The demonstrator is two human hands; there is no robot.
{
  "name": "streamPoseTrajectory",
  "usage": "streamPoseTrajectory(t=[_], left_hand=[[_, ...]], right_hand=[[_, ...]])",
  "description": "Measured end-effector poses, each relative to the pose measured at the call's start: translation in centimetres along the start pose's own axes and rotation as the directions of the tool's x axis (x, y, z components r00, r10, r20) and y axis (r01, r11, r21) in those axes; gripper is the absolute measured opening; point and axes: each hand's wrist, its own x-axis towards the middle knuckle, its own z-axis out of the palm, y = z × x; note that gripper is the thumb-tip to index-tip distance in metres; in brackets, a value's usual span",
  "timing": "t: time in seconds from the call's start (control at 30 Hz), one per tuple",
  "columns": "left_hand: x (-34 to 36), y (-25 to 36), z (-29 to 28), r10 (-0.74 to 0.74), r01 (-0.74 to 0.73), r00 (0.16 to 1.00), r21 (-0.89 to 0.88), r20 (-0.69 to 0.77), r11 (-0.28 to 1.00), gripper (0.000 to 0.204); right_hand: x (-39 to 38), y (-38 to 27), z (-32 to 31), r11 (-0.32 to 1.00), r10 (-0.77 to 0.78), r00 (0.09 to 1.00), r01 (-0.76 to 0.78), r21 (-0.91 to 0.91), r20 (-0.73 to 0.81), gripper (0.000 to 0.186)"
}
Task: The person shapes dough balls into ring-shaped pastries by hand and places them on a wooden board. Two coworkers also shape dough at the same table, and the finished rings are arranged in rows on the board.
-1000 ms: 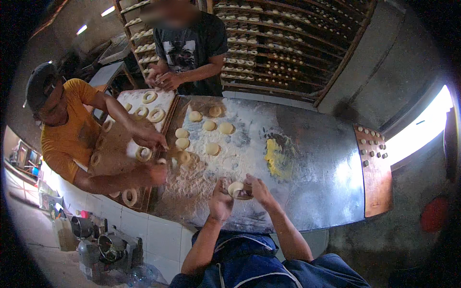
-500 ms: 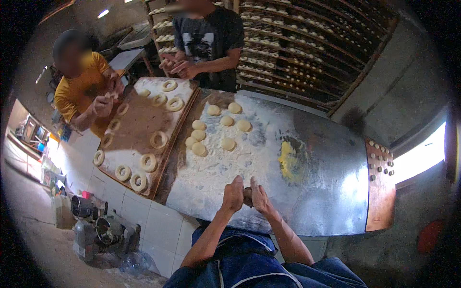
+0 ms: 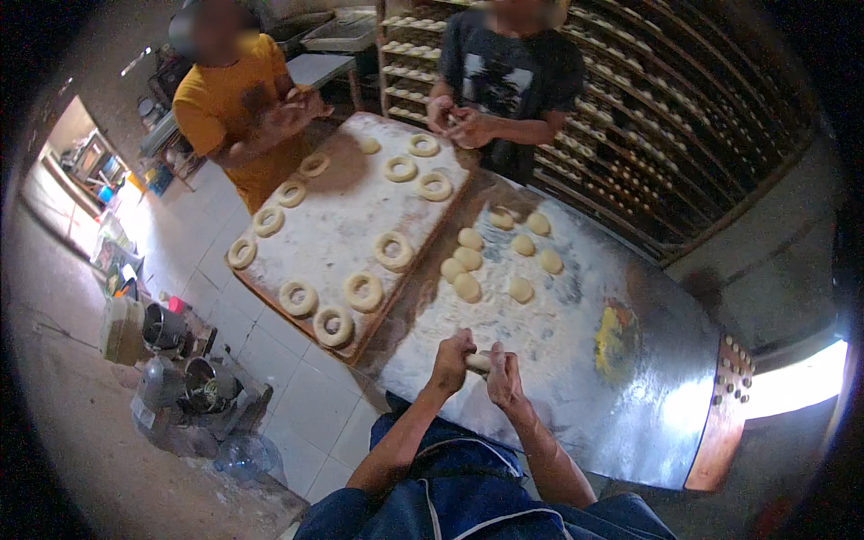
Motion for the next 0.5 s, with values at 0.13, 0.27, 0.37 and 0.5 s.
streamPoseTrajectory(t=[0.13,0.27,0.37,0.5], left_hand=[[1.9,-1.0,-5.7,-0.217,0.149,0.970,-0.439,-0.108,0.886,0.037],[4.0,0.5,-11.8,0.116,-0.153,0.948,-0.104,-0.297,0.983,0.037],[5.6,0.5,-16.9,0.288,-0.153,0.929,0.468,-0.232,0.870,0.035],[11.2,1.3,-24.9,-0.266,0.147,0.878,-0.304,-0.399,0.941,0.039]], right_hand=[[0.7,-6.5,6.5,0.982,-0.136,0.981,0.152,-0.109,0.140,0.064],[4.4,-6.3,11.4,0.978,-0.210,0.950,0.206,0.042,0.230,0.062],[7.6,-8.4,14.2,0.979,-0.196,0.871,0.200,0.039,0.450,0.050],[12.9,-11.0,20.6,0.752,-0.517,0.794,0.600,-0.275,0.320,0.045]])
